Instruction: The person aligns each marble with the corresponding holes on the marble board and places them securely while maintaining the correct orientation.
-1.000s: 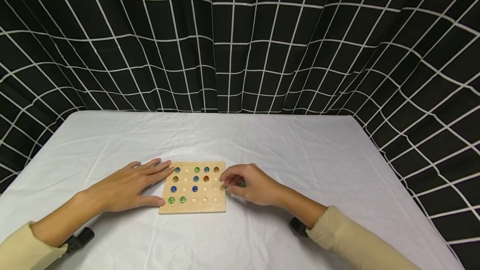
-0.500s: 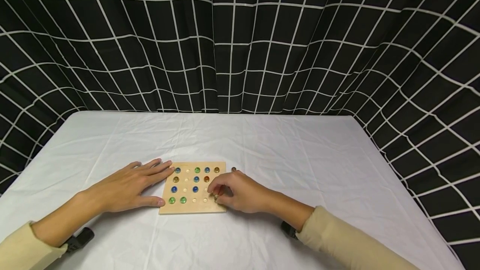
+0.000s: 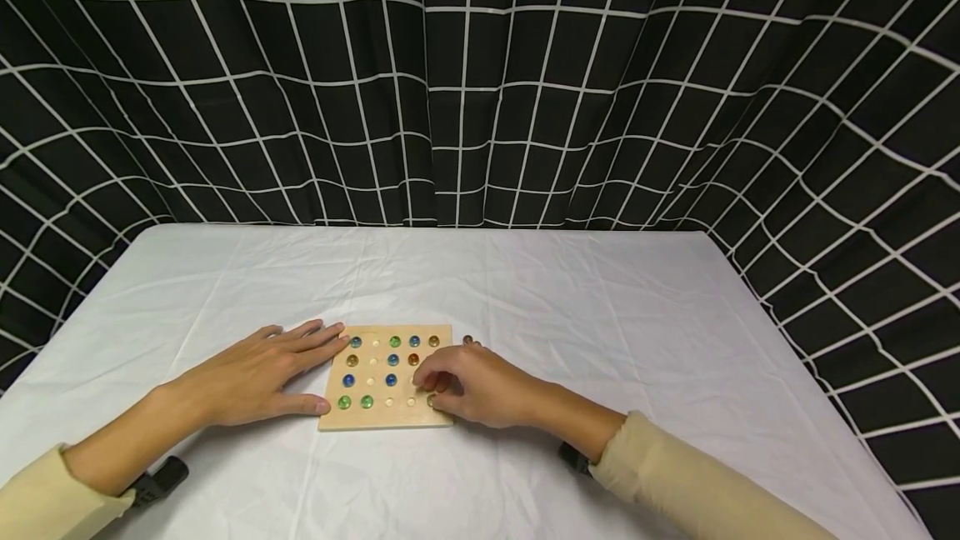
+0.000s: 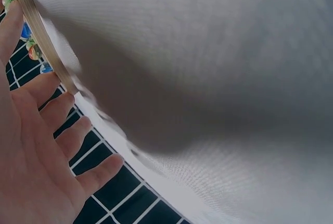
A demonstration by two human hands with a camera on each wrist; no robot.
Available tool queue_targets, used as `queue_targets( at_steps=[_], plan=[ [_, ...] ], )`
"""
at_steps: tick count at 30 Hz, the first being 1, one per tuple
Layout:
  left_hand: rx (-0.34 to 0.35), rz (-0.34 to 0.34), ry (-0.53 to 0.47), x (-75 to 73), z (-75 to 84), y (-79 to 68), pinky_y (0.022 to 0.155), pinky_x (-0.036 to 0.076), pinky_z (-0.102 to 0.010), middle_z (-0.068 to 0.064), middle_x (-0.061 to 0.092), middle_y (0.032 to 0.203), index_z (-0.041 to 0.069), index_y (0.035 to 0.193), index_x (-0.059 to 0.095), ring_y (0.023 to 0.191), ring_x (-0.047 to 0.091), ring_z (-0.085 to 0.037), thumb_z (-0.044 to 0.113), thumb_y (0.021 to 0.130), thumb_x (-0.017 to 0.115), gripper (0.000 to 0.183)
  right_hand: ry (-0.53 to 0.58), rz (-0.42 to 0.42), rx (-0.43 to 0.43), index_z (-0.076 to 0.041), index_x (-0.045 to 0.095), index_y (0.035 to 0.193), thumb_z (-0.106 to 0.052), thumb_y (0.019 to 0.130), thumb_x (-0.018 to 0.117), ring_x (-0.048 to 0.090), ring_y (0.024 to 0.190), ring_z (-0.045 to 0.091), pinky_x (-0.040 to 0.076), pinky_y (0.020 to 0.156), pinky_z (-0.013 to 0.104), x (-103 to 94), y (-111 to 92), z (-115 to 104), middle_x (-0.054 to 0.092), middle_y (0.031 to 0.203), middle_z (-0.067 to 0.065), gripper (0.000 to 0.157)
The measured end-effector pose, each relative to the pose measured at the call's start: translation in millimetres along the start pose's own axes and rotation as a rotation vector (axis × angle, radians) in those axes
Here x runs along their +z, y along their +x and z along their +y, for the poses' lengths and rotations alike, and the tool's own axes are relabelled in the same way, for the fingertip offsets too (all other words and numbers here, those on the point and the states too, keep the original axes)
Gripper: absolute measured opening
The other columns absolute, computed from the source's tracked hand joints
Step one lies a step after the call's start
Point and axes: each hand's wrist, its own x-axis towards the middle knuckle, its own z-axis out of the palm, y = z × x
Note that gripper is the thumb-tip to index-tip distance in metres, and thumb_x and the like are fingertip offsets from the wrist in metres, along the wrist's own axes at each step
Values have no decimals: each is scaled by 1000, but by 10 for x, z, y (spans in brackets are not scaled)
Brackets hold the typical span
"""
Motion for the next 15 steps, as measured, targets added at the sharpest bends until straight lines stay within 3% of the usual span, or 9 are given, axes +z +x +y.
queue_targets(
  at_steps=[6, 10, 15],
  plan=[
    [2, 2, -6, 2, 4, 0, 107, 32, -62, -2, 36, 159, 21, 156, 35, 145, 33, -32, 77, 89, 42, 88, 54, 104, 13, -6, 70, 112, 1, 87, 73, 62, 88, 10, 55, 80, 34, -213, -86, 120, 71, 99, 1, 26],
    [5, 4, -3, 2, 1, 1, 107, 33, -61, -3, 36, 159, 20, 156, 36, 145, 33, -32, 77, 89, 42, 88, 29, 171, 17, -4, 70, 112, 3, 87, 72, 63, 89, 11, 53, 82, 36, -350, -156, 268, 72, 98, 3, 26],
    [7, 3, 0, 6, -7, 4, 107, 34, -60, -3, 35, 159, 21, 156, 35, 145, 34, -32, 78, 89, 41, 88, 2, 197, 75, -4, 70, 114, 3, 88, 71, 63, 91, 13, 53, 83, 39, -453, -235, 421, 72, 98, 2, 27]
  ],
)
